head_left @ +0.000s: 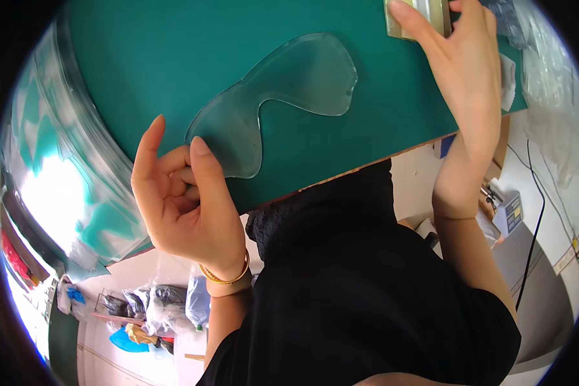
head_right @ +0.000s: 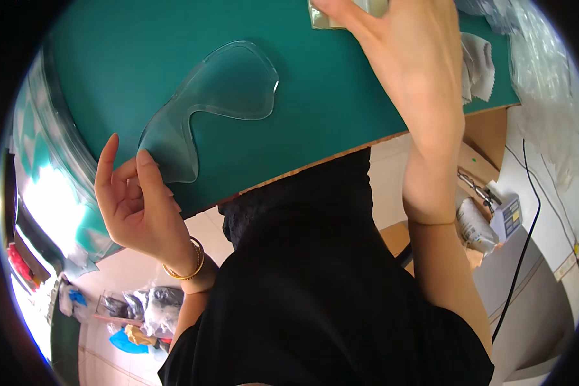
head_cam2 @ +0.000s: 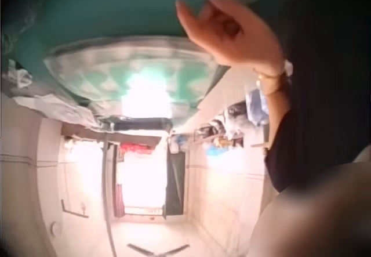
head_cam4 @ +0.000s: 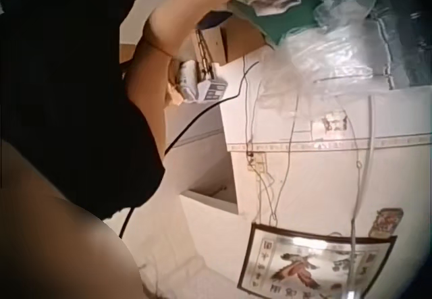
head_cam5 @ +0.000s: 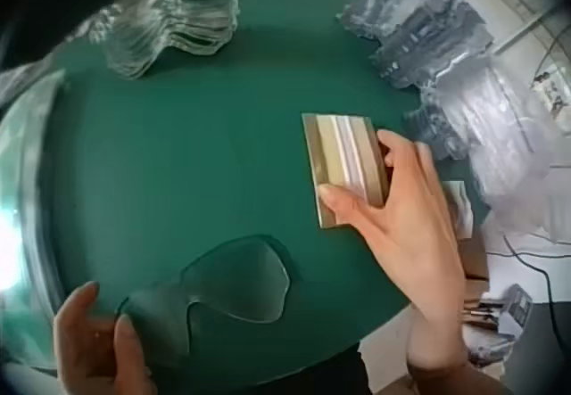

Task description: Wiping plastic lenses with a cloth and placing them into individual plastic bags.

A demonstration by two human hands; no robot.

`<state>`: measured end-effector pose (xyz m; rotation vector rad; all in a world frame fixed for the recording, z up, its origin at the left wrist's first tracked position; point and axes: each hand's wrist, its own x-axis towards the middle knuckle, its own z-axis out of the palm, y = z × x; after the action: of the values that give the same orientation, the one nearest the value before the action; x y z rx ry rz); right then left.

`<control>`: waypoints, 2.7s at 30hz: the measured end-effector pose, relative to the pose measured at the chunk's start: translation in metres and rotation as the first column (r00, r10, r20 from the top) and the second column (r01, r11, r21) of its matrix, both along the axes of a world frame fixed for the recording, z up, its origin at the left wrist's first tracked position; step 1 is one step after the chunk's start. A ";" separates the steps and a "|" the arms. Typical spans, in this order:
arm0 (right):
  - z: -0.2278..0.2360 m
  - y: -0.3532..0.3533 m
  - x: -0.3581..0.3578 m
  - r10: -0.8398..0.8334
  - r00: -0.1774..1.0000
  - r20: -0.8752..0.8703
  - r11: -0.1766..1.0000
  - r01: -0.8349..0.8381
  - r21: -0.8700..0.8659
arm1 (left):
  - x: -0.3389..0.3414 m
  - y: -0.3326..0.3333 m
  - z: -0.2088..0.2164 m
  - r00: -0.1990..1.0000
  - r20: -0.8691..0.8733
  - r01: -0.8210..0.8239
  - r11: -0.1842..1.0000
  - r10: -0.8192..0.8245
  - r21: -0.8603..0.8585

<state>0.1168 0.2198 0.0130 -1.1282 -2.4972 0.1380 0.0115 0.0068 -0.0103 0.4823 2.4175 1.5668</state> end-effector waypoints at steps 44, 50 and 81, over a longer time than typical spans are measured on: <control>0.023 -0.026 0.025 0.010 0.917 -0.399 0.704 -0.290 -0.648 | -0.005 0.002 0.001 1.000 0.013 0.013 1.000 -0.013 0.016; 0.047 -0.032 0.001 0.124 0.990 0.074 0.681 -0.030 -0.731 | -0.003 0.002 0.001 1.000 0.008 -0.003 1.000 0.003 -0.013; -0.009 -0.058 -0.036 0.400 0.830 -0.389 0.712 -0.549 -0.438 | -0.002 -0.006 0.015 0.974 0.213 0.044 0.983 -0.081 0.176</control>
<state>0.0807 0.1617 0.0038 -0.5268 -2.4955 1.1265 0.0099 0.0008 0.0045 0.3884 2.0979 1.7095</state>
